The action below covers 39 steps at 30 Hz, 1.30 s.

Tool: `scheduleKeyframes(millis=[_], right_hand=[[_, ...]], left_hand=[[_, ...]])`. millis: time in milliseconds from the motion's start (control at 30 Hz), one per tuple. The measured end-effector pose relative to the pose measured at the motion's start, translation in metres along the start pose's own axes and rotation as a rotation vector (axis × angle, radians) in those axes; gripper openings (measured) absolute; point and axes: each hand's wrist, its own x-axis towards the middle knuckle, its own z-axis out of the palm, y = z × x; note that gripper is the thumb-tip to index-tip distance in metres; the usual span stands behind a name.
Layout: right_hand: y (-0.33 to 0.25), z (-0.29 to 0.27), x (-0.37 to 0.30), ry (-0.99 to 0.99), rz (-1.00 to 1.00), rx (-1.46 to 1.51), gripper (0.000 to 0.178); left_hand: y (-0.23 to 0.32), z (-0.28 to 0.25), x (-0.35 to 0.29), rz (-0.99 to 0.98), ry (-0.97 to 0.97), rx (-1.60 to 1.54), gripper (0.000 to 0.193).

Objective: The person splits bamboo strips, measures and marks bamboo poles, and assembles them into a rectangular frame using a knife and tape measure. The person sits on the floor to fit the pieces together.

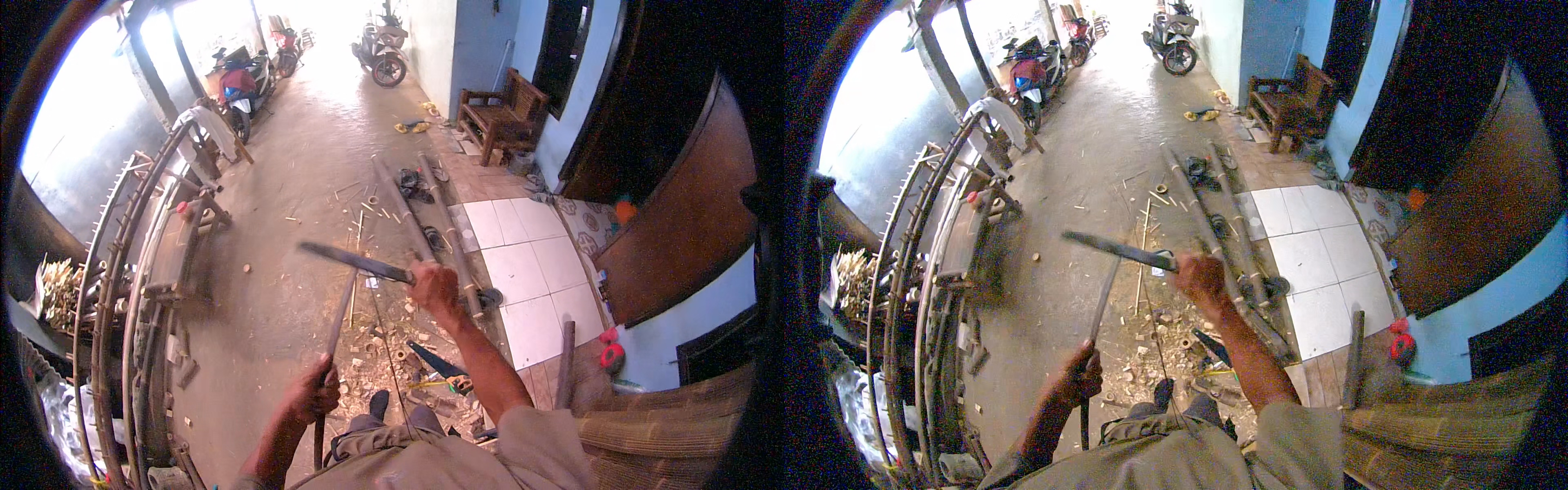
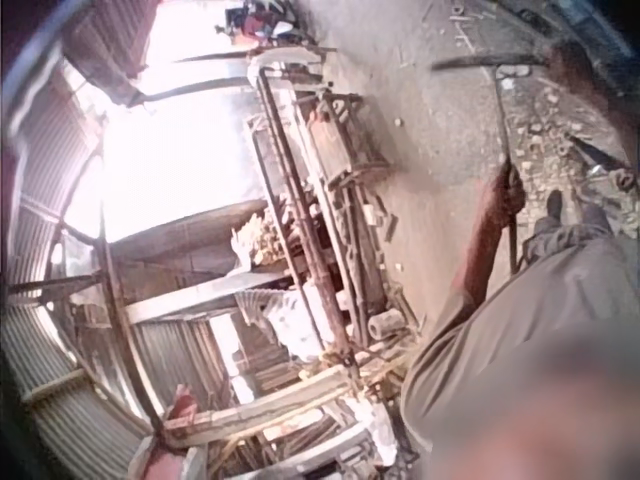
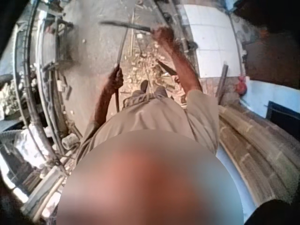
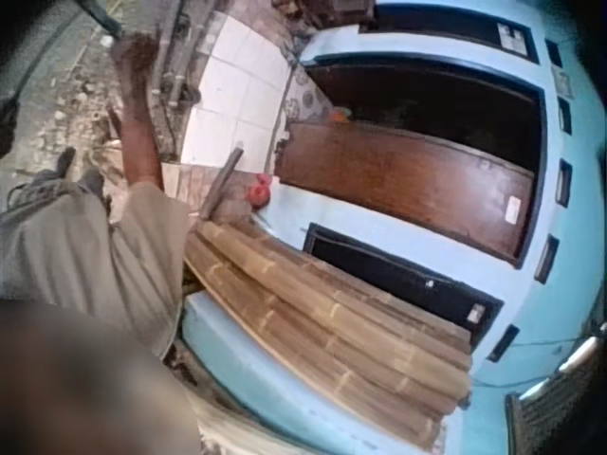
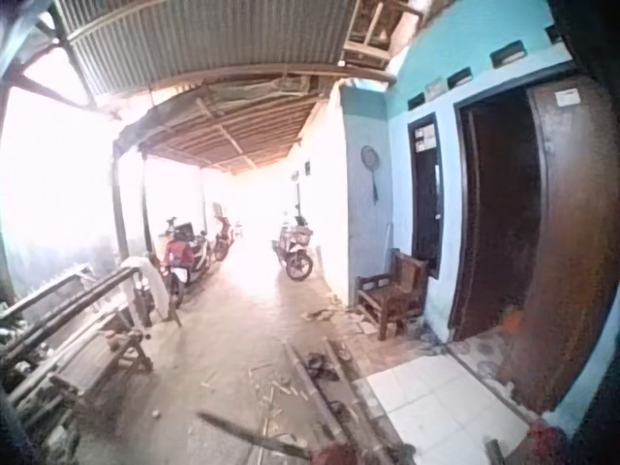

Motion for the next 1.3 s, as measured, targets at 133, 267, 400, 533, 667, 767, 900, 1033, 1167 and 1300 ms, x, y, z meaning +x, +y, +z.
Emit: scheduleKeyframes(millis=[133, 267, 400, 533, 667, 767, 900, 1033, 1167, 1300], right_hand=[[-0.012, 0.022, -0.016, 0.061, -0.41, 0.047, 0.014], [0.024, 0.011, 0.012, 0.065, -0.004, -0.094, 0.017], [0.012, -0.005, 0.004, -0.007, -0.184, -0.021, 0.016], [0.006, -0.016, 0.008, -0.165, -0.132, -0.08, 0.014], [0.013, -0.014, 0.018, -0.055, 0.083, 0.05, 0.024], [0.02, -0.01, 0.022, -0.326, -0.055, -0.089, 0.032], [0.066, -0.032, 0.051, -0.092, 0.424, -0.009, 0.039], [0.097, -0.012, 0.038, -0.01, 0.475, 0.17, 0.046], [0.059, 0.046, -0.018, -0.16, 0.729, 0.985, 0.037], [0.0, 0.068, -0.073, -0.403, 0.588, 0.915, 0.043]], left_hand=[[-0.004, -0.001, 0.011, -0.078, -0.143, -0.102, 0.051], [-0.012, -0.01, -0.001, -0.085, -0.06, -0.139, 0.051], [-0.022, -0.017, -0.006, -0.089, -0.163, -0.161, 0.051], [-0.028, -0.023, -0.005, -0.1, -0.103, -0.232, 0.053], [-0.033, -0.029, -0.004, -0.154, -0.284, -0.187, 0.053], [-0.039, -0.035, -0.007, -0.177, -0.194, -0.194, 0.053], [-0.05, -0.048, -0.03, -0.194, -0.287, -0.174, 0.051], [-0.049, -0.067, -0.039, -0.117, 0.008, -0.069, 0.052], [-0.023, -0.076, -0.026, 0.131, 0.421, 0.431, 0.054], [0.042, -0.06, -0.014, 0.352, 0.511, 0.528, 0.053]])
